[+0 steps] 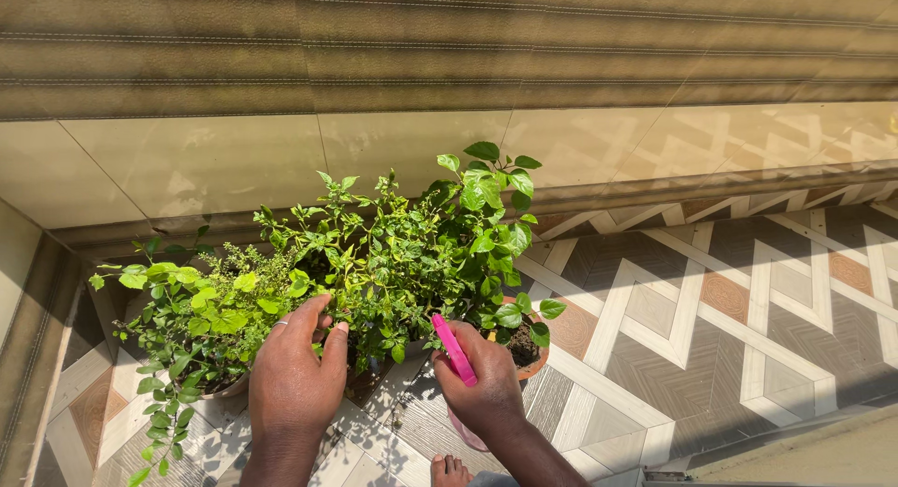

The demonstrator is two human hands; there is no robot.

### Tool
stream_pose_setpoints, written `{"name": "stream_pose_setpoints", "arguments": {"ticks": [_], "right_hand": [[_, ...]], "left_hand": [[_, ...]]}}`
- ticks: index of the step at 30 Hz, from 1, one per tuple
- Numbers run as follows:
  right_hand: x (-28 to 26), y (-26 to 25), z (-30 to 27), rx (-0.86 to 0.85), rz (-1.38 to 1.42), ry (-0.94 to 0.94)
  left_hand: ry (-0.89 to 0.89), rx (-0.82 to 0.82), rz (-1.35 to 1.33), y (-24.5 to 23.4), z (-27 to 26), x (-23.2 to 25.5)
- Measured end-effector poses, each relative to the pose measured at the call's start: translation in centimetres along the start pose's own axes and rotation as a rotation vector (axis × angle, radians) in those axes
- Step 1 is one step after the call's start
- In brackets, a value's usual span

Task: The person sprays potted plants with a spray bottle while touching their leaves and stems by hand.

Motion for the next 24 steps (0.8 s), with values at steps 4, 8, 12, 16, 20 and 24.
{"name": "stream_pose_setpoints", "arguments": {"ticks": [4, 8, 12, 16, 20, 24], "right_hand": [[-0.3, 0.1, -0.1, 0.0, 0.006, 0.005], [-0.4, 0.2, -0.2, -0.014, 0.023, 0.03], [-0.7, 0.2, -0.1, -0.01, -0.003, 0.0], [-0.6, 0.3, -0.2, -0.024, -0.021, 0.007], [-1.0, 0.4, -0.1, -0.032, -0.045, -0.043], [-0.8, 0.6, -0.2, -0.05, -0.043, -0.024]], "left_hand": [[0.019, 0.017, 0.002, 0.0, 0.0, -0.2], [0.044, 0.046, -0.011, -0.2, 0.1, -0.3], [0.062, 0.066, 0.008, -0.5, -0.1, -0.1], [0.028, 0.071, 0.023, -0.9, -0.2, 0.0], [0.044, 0.108, -0.01, -1.4, -0.5, 0.6], [0.039, 0.123, 0.031, -1.8, -0.6, 0.9]]}}
Point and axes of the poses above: each hand's wrist, its own z-axis towards the middle knuckle, its own y-axis out of the palm, x = y × z, the point moved 9 cm from there along z, towards the middle knuckle, and after that the axes turned 12 degrees about -y, right-handed, at the moved point
